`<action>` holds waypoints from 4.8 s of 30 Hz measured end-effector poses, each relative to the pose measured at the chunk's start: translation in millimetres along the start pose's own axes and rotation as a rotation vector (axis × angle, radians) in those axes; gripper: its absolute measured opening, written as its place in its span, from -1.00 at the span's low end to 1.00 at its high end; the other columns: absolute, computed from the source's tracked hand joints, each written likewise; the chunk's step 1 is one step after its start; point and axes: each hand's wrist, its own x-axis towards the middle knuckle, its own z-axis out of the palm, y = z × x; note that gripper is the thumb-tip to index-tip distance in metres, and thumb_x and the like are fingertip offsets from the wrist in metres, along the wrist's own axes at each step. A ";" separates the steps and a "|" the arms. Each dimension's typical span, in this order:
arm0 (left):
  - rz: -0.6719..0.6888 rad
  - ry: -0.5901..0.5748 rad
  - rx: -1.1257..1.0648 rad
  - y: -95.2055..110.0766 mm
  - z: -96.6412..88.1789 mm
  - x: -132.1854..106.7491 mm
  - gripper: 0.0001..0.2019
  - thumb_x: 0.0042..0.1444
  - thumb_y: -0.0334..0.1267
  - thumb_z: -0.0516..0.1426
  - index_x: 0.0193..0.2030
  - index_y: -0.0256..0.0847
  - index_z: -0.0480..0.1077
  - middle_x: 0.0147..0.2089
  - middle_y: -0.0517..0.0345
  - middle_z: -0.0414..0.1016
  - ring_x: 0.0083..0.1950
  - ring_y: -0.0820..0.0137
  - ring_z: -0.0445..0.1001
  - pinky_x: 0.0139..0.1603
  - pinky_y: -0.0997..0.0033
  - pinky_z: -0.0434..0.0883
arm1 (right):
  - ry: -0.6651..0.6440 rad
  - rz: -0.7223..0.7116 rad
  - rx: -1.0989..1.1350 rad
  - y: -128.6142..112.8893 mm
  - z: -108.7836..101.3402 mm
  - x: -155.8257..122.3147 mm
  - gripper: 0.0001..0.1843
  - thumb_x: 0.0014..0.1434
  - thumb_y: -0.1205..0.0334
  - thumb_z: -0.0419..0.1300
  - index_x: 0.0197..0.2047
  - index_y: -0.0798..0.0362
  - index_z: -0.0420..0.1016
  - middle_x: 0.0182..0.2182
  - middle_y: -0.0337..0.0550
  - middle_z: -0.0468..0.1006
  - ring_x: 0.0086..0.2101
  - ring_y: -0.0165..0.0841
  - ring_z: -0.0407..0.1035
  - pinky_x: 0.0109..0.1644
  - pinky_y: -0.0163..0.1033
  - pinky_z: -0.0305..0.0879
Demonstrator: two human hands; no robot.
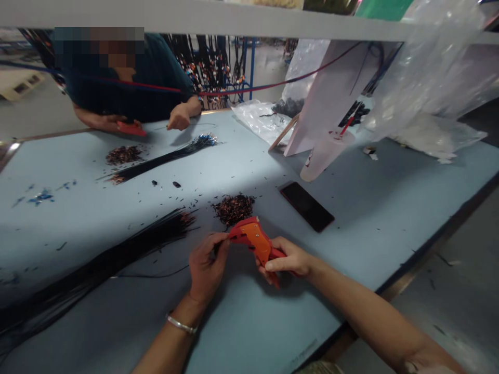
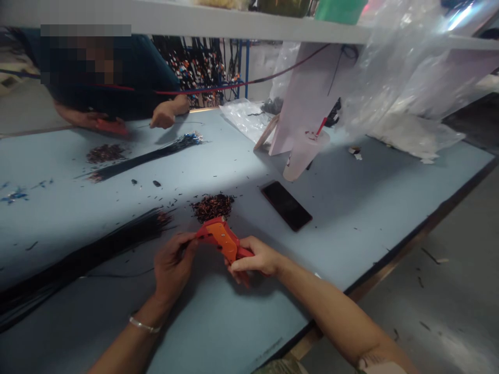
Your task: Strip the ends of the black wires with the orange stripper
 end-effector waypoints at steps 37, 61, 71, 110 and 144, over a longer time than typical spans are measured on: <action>-0.090 0.014 -0.041 -1.4 1.0 0.2 -0.89 0.16 -0.26 0.16 -0.30 -0.21 0.50 -0.42 0.18 0.51 -0.43 0.49 0.42 -0.41 0.53 0.36 | -0.009 0.020 -0.054 0.3 0.3 3.8 -0.61 -0.01 0.04 0.37 -0.32 0.17 0.39 -0.57 -0.25 0.46 -0.62 -0.46 0.35 -0.64 -0.42 0.31; -0.141 0.024 0.003 3.6 0.5 3.8 -0.88 0.13 -0.29 0.14 -0.36 -0.22 0.50 -0.49 0.24 0.51 -0.49 0.52 0.43 -0.44 0.58 0.36 | 0.164 -0.004 -0.174 3.5 8.6 3.4 -0.57 -0.02 -0.05 0.35 -0.51 0.10 0.30 -0.73 -0.38 0.30 -0.77 -0.56 0.14 -0.77 -0.47 0.05; -0.120 -0.004 0.037 3.2 0.2 3.7 -0.87 0.15 -0.28 0.14 -0.33 -0.23 0.50 -0.49 0.25 0.50 -0.52 0.54 0.38 -0.47 0.60 0.31 | 0.053 -0.022 -0.049 1.4 7.0 6.2 -0.60 -0.03 0.01 0.38 -0.37 0.16 0.37 -0.63 -0.27 0.42 -0.68 -0.48 0.31 -0.68 -0.42 0.30; -0.488 0.016 -0.257 0.1 1.9 4.6 -0.77 0.15 -0.10 0.16 -0.34 -0.24 0.43 -0.48 0.28 0.27 -0.43 0.51 0.21 -0.41 0.57 0.22 | 0.192 -0.326 -0.649 -21.8 12.3 -1.7 -0.79 0.10 0.13 0.20 -0.28 0.11 0.39 -0.40 -0.17 0.45 -0.41 -0.38 0.34 -0.32 -0.28 0.32; -0.506 -0.141 -0.513 -0.6 2.6 0.8 -0.79 -0.16 -0.29 0.31 -0.31 -0.21 0.50 -0.37 0.19 0.52 -0.34 0.43 0.45 -0.29 0.51 0.41 | 0.425 -0.811 -1.584 2.6 9.1 14.9 -0.53 0.08 0.22 0.12 0.07 0.16 0.35 -0.20 0.14 0.56 -0.24 -0.11 0.48 -0.19 0.00 0.40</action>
